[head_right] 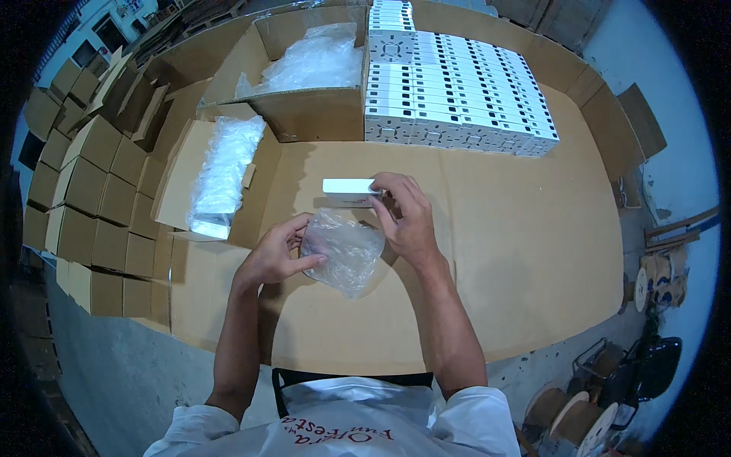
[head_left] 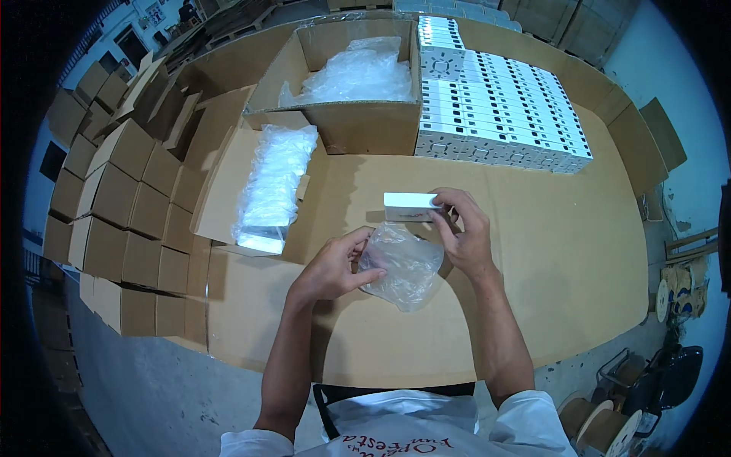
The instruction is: Packaging small white item boxes into plastic bags and then into larger cardboard shipping boxes at a warehouse station.
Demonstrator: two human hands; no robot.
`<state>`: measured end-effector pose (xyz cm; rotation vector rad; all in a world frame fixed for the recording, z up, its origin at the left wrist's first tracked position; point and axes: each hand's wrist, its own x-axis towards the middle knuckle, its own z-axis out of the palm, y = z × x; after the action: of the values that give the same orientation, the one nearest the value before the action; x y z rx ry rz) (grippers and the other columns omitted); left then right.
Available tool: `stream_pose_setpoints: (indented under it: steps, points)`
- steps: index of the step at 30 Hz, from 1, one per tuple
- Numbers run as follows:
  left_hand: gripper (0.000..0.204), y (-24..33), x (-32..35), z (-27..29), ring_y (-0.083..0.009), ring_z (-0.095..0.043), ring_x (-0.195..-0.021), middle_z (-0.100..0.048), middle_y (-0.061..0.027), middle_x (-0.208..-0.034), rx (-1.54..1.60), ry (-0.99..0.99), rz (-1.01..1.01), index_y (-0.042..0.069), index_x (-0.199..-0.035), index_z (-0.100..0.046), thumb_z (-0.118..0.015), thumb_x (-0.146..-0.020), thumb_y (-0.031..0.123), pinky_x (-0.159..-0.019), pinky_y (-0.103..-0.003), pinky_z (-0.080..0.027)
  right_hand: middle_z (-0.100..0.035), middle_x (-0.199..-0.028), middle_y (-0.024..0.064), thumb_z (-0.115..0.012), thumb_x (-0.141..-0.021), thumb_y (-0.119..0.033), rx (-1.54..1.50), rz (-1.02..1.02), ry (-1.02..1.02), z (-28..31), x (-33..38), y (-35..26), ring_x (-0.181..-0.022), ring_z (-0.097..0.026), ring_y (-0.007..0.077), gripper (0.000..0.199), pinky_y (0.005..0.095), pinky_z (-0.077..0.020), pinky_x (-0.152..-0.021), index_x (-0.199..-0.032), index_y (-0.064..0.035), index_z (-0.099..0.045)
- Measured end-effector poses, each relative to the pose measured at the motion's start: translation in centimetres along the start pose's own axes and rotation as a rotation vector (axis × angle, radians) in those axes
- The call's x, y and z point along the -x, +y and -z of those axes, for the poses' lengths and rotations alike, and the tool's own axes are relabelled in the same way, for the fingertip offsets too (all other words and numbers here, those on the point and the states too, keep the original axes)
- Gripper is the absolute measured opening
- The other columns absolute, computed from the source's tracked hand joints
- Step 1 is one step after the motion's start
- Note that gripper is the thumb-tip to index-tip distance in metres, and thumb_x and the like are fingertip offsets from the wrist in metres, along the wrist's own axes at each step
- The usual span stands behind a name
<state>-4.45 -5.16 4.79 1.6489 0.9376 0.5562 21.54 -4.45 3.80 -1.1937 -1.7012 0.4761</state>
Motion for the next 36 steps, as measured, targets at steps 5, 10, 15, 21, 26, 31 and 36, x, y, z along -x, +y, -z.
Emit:
stream_pose_setpoints:
  steps: [5,10,15,21,26,31,36]
  points:
    - [0.049,-0.1,0.0,0.1,-0.0152,-0.063,-0.098,-0.067,-0.0081,-0.106,0.130,0.054,-0.017,-0.001,-0.127,-0.057,-0.078,-0.083,0.007,-0.091,-0.033,-0.052,-0.065,-0.108,0.0108,-0.068,-0.089,0.003,-0.204,-0.088,0.159,-0.3,0.2,1.0,-0.078,-0.067,0.0137,0.018,0.0282,-0.0600,-0.073,-0.105,0.0000,-0.059]
    - [0.048,-0.5,0.2,0.4,-0.0146,-0.062,-0.099,-0.066,-0.0075,-0.107,0.153,0.066,-0.033,-0.001,-0.127,-0.057,-0.077,-0.084,0.006,-0.092,-0.032,-0.051,-0.064,-0.098,0.0120,-0.063,-0.096,-0.003,-0.744,-0.322,0.251,0.9,0.1,0.3,-0.078,-0.069,0.0170,0.014,0.0306,-0.0631,-0.064,-0.098,-0.0002,-0.049]
    - [0.048,-0.7,0.2,0.6,-0.0150,-0.063,-0.100,-0.066,-0.0095,-0.107,0.181,0.104,-0.070,-0.002,-0.126,-0.057,-0.077,-0.084,0.006,-0.092,-0.033,-0.053,-0.063,-0.094,0.0117,-0.061,-0.098,-0.006,-0.865,-0.434,0.140,1.3,0.1,0.2,-0.074,-0.070,0.0171,0.012,0.0295,-0.0619,-0.062,-0.098,-0.0015,-0.050]
    - [0.059,-0.9,0.1,1.0,-0.0175,-0.062,-0.110,-0.063,-0.0112,-0.121,0.154,0.055,0.042,-0.004,-0.136,-0.050,-0.077,-0.085,0.005,-0.099,-0.035,-0.051,-0.063,-0.089,0.0093,-0.064,-0.096,-0.006,-0.862,-0.419,0.037,1.7,0.3,0.0,-0.068,-0.066,0.0125,0.013,0.0245,-0.0550,-0.056,-0.096,-0.0025,-0.052]
    - [0.051,-0.6,0.0,0.6,-0.0151,-0.063,-0.103,-0.065,-0.0102,-0.113,0.185,0.081,0.011,-0.004,-0.129,-0.053,-0.077,-0.084,0.004,-0.093,-0.033,-0.053,-0.063,-0.088,0.0031,-0.067,-0.095,-0.011,-0.783,-0.439,0.058,1.9,0.5,0.5,-0.065,-0.062,0.0072,0.013,0.0198,-0.0481,-0.053,-0.095,-0.0067,-0.054]
    - [0.046,-0.5,0.1,0.5,-0.0128,-0.064,-0.096,-0.067,-0.0084,-0.107,0.235,0.096,0.014,-0.003,-0.125,-0.056,-0.077,-0.084,0.004,-0.089,-0.030,-0.054,-0.063,-0.087,0.0015,-0.066,-0.096,-0.013,-0.762,-0.425,0.075,1.7,0.4,0.5,-0.063,-0.059,0.0050,0.013,0.0187,-0.0456,-0.052,-0.095,-0.0075,-0.055]
    - [0.048,-0.5,0.1,0.6,-0.0132,-0.065,-0.097,-0.067,-0.0089,-0.107,0.239,0.072,0.026,-0.003,-0.126,-0.056,-0.077,-0.085,0.005,-0.088,-0.030,-0.055,-0.063,-0.085,0.0005,-0.067,-0.096,-0.014,-0.744,-0.419,0.067,1.7,0.3,0.2,-0.062,-0.057,0.0038,0.013,0.0184,-0.0443,-0.052,-0.096,-0.0079,-0.056]
